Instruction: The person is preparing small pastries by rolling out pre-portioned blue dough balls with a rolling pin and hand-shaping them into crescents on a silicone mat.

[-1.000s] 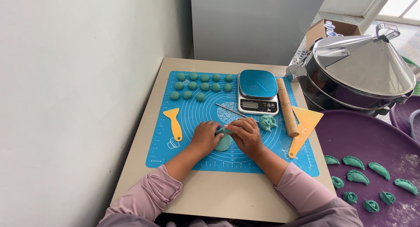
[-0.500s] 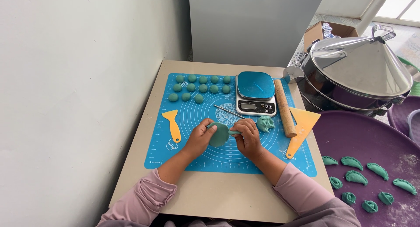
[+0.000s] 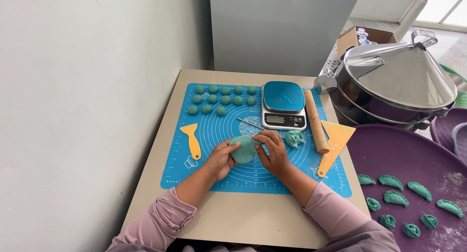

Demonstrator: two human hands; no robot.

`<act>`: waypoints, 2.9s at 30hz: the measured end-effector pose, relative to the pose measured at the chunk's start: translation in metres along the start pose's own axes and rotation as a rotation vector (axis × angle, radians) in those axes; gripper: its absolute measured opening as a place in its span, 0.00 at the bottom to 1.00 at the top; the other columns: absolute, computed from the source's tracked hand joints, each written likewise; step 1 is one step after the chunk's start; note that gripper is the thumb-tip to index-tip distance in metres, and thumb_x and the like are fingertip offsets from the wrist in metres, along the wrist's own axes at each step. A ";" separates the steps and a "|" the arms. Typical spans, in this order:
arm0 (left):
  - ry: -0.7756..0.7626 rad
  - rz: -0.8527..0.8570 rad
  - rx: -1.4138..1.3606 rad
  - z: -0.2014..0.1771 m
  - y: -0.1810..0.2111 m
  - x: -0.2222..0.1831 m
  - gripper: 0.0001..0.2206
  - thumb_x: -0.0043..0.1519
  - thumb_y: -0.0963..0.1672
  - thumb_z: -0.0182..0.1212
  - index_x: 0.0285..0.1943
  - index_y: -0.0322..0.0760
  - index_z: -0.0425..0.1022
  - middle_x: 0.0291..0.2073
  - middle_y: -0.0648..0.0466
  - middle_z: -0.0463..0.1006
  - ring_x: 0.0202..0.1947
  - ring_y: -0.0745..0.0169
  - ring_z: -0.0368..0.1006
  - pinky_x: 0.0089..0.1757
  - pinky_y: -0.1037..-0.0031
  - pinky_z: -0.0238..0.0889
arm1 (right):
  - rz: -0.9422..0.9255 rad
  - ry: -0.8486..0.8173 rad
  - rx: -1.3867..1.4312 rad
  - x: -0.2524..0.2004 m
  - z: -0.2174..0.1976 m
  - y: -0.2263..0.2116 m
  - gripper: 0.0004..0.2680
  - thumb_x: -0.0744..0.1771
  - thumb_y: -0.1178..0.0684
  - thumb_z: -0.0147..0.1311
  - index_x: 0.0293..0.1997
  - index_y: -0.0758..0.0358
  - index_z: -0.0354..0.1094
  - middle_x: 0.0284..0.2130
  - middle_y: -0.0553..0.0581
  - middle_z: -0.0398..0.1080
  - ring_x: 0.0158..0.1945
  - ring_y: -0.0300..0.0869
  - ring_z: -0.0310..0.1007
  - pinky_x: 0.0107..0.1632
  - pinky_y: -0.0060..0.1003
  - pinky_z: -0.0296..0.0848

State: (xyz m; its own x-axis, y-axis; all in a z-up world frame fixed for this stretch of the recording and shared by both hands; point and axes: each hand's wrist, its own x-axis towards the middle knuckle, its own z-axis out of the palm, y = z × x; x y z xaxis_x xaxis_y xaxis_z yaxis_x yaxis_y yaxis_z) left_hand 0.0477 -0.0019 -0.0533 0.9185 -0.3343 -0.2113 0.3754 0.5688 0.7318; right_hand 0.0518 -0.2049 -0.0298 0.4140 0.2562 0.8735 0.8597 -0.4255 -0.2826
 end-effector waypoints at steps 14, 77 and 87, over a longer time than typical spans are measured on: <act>0.026 -0.001 -0.092 -0.009 -0.006 0.006 0.16 0.66 0.42 0.57 0.63 0.33 0.70 0.56 0.38 0.78 0.55 0.38 0.74 0.51 0.44 0.70 | 0.023 -0.021 0.052 -0.006 0.004 0.005 0.08 0.64 0.61 0.65 0.45 0.59 0.78 0.37 0.55 0.78 0.41 0.47 0.77 0.45 0.43 0.75; -0.114 0.051 -0.293 0.012 -0.024 -0.003 0.20 0.69 0.44 0.52 0.71 0.36 0.64 0.62 0.42 0.73 0.55 0.45 0.76 0.56 0.50 0.70 | 0.164 -0.051 0.103 0.000 0.011 -0.017 0.08 0.62 0.56 0.70 0.43 0.61 0.80 0.36 0.56 0.78 0.41 0.46 0.74 0.44 0.40 0.75; -0.058 0.148 -0.197 0.019 -0.015 -0.012 0.22 0.62 0.38 0.63 0.67 0.38 0.70 0.55 0.44 0.79 0.51 0.48 0.78 0.52 0.58 0.75 | 0.123 -0.114 0.039 -0.005 0.011 -0.004 0.10 0.63 0.53 0.69 0.47 0.56 0.81 0.40 0.57 0.77 0.47 0.50 0.69 0.51 0.47 0.70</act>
State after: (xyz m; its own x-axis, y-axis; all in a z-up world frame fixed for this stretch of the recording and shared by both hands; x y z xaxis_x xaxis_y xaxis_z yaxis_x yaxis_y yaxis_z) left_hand 0.0290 -0.0210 -0.0497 0.9586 -0.2759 -0.0698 0.2598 0.7484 0.6103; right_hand 0.0493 -0.1945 -0.0375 0.5463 0.3024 0.7811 0.8104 -0.4267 -0.4015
